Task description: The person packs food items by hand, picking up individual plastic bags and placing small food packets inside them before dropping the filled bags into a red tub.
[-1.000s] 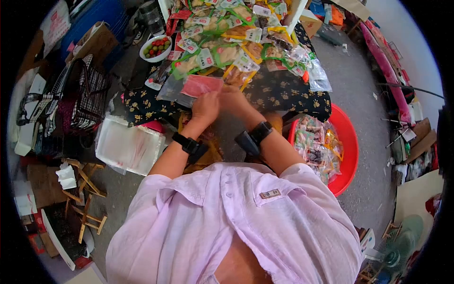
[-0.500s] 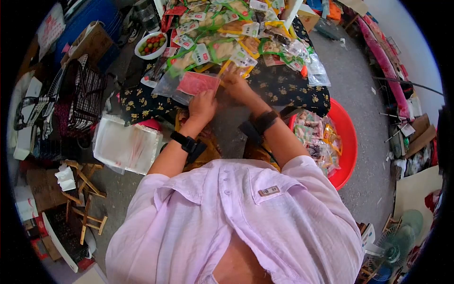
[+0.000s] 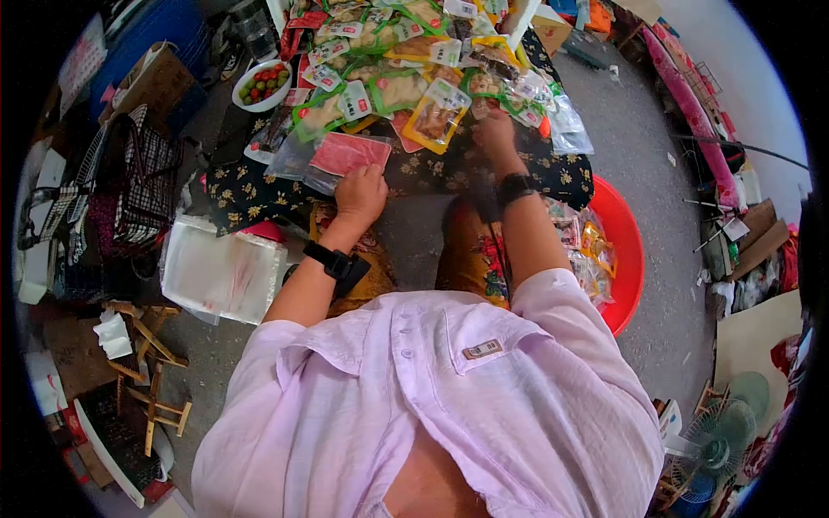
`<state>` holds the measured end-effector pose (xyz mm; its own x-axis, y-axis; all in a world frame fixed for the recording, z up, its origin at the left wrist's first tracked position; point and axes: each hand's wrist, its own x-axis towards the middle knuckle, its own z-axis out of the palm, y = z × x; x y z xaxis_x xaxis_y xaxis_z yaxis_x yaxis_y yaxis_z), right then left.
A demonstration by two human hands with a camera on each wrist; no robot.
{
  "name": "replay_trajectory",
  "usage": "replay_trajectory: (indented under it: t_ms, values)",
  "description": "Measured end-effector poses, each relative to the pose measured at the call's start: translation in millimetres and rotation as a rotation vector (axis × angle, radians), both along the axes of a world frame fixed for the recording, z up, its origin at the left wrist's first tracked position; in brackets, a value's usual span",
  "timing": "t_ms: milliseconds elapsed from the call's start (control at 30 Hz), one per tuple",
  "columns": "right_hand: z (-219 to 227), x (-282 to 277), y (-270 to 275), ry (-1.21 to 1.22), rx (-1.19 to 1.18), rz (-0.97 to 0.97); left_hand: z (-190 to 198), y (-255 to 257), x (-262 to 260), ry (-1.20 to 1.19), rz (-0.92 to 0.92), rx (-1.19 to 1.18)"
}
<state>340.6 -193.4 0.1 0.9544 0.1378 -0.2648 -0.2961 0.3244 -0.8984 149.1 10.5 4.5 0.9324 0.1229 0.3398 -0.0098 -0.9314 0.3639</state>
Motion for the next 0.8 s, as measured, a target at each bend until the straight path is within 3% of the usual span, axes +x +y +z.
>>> replay_trajectory:
  t_ms: [33,100,167,233,267,333,400,500,567,600,700,800]
  values:
    - [-2.8,2.1,-2.5,-0.13,-0.26,-0.066,-1.2,0.1,0.1,-0.007,-0.003,0.001]
    - [-20.6,19.2,-11.1,-0.251,-0.195,0.012,-1.5,-0.2,-0.2,-0.036,0.003,0.007]
    - [-20.7,31.9,-13.7,-0.11,-0.018,0.051,-0.7,-1.3,0.7,-0.078,0.022,0.018]
    - [-17.5,32.8,-10.9,-0.091,-0.064,0.055,-2.4,-0.1,1.8,-0.076,0.015,0.016]
    - [-16.3,29.7,-9.1,-0.208,-0.224,0.048,-1.9,0.0,1.5,-0.075,0.011,0.014]
    - [-13.3,24.1,-6.8,-0.263,-0.316,-0.01,-1.2,0.1,0.3,-0.077,0.005,0.014]
    - [6.9,2.4,0.1,-0.138,-0.179,-0.108,0.1,-0.2,-1.2,-0.085,-0.002,0.015]
    - [2.7,-15.0,-0.4,-0.232,0.08,-0.129,0.2,0.5,-0.6,-0.109,-0.012,0.025]
    - [3.3,-30.3,-4.7,-0.278,0.094,-0.133,-0.8,0.7,-0.3,-0.125,-0.013,0.037]
    - [8.1,-41.8,-7.4,-0.301,0.1,-0.137,-1.2,0.6,0.6,-0.066,-0.002,0.027]
    - [24.6,-85.6,-17.6,-0.252,-0.17,-0.12,-1.8,-0.5,3.8,0.054,0.016,0.006]
    - [1.4,-99.2,-32.0,-0.284,-0.227,-0.17,1.1,-2.0,2.6,0.032,0.028,0.016]
